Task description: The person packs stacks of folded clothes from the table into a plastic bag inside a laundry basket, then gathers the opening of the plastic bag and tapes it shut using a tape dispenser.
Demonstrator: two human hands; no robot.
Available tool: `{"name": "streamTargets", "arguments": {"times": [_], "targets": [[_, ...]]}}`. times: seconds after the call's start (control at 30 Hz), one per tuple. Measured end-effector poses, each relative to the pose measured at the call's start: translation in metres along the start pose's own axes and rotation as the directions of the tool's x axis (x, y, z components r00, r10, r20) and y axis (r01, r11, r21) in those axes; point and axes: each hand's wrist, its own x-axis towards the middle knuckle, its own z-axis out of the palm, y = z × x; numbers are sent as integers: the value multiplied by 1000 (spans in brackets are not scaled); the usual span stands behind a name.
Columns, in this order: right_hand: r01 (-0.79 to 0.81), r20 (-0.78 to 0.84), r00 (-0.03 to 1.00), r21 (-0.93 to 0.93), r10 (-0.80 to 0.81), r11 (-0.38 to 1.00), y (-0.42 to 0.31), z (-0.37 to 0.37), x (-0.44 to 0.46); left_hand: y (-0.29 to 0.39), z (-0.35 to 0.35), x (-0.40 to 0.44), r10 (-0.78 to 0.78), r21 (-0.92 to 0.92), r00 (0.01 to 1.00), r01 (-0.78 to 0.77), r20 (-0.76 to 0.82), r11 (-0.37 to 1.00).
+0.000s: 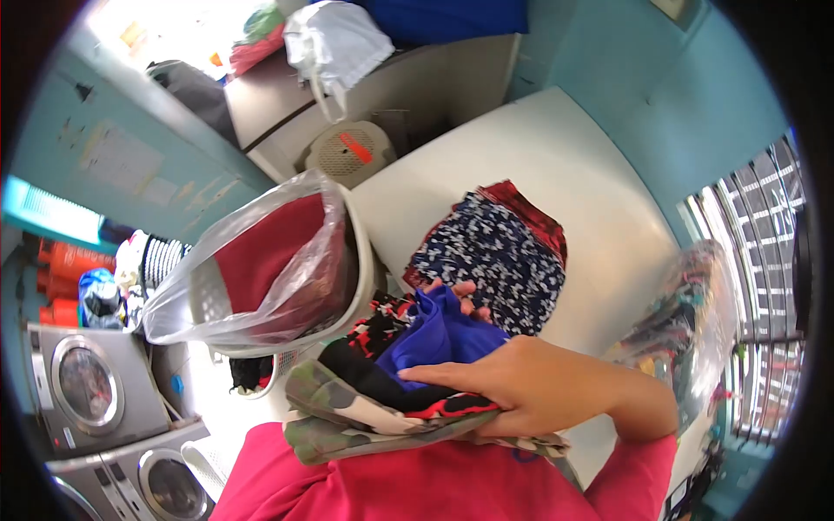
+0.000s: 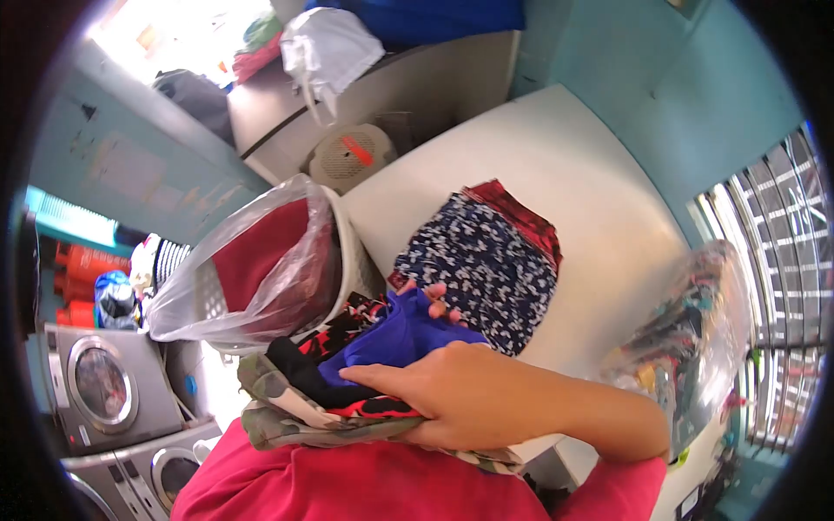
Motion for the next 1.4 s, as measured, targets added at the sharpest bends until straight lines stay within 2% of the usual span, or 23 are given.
{"name": "streamTargets", "arguments": {"times": [0.1, 0.13, 0.2, 0.27, 0.37, 0.43, 0.47, 0.5, 0.53, 0.57, 0.6, 0.63, 0.77, 0.8, 0.83, 0.87, 0.93, 1.0, 1.03, 1.1, 1.27, 1.3, 1.4], "targets": [[11, 53, 998, 18, -12, 1000, -12, -12, 4, 10, 5, -18, 40, 38, 993, -36, -115, 999], [20, 49, 999, 54, -22, 998, -13, -12, 5, 33, -3, -14, -45, 147, 989, 24, 138, 989], [8, 86, 996, 60, -13, 998, -15, -12, 11, 56, 10, -20, 1, 206, 1000, 4, -27, 979], [-15, 106, 994, 67, 7, 998, -18, -11, 14, 75, 54, -13, -41, 554, 993, 97, -113, 827], [-46, 167, 985, 78, 32, 996, -23, -12, 15, 76, 104, -6, -359, 762, 929, 294, -87, 576], [3, 172, 985, 144, -28, 990, -26, -23, 16, 65, 199, -18, -260, 898, 962, 182, -80, 399], [-84, 250, 968, 257, 18, 963, -27, -32, 17, 40, 120, -24, -179, 643, 815, -279, 552, 713], [-191, 325, 940, 252, 103, 949, -21, -39, 19, 31, 130, -32, -181, 633, 812, -271, 555, 725], [-296, 395, 900, 241, 185, 924, -12, -42, 20, 25, 153, -43, -155, 777, 971, -44, 180, 628], [-358, 405, 896, 413, 183, 838, 9, -38, 21, 21, 175, -53, -81, 813, 972, 229, -221, 535], [-406, 417, 892, 568, 175, 716, 36, -25, 24, 17, 184, -59, 33, 730, 813, 503, -581, 462], [-444, 459, 873, 616, 161, 650, 58, -12, 29, 15, 174, -53, -100, 275, 901, 233, -422, 933], [-422, 461, 877, 610, 133, 671, 84, -5, 46, -1, 150, -56, -93, 385, 923, 245, -373, 890], [-389, 351, 898, 347, 266, 853, 74, -15, 44, -3, 144, -62, -98, 414, 928, 252, -358, 875], [-209, 148, 968, 42, 201, 977, 73, -13, 42, 2, 138, -68, -102, 444, 935, 255, -339, 859], [-62, -21, 998, -304, 59, 950, 71, -9, 37, 2, 132, -75, -106, 473, 942, 254, -318, 843], [-169, -365, 908, -769, -207, 616, 28, 1, 31, -1, 120, -83, -107, 536, 955, 246, -277, 807], [239, -289, 802, -646, -523, 725, 2, 7, 26, 2, 106, -79, -104, 601, 964, 236, -246, 763], [246, -289, 799, -643, -527, 725, 0, 12, 27, 6, 97, -71, -109, 632, 967, 235, -231, 739], [557, -51, 721, -551, -691, 621, 1, 20, 26, -4, 91, -95, -142, 687, 971, 236, -191, 687], [400, 63, 916, -231, -396, 887, 72, 42, 58, -19, 66, -118, -236, 807, 968, 208, -88, 553], [379, 16, 923, 127, -384, 917, 92, 54, 61, -24, 61, -119, -244, 831, 967, 192, -71, 522], [24, 59, 983, 900, -176, 434, 136, 103, 48, -28, 50, -149, -252, 890, 967, 145, -35, 433]]}}
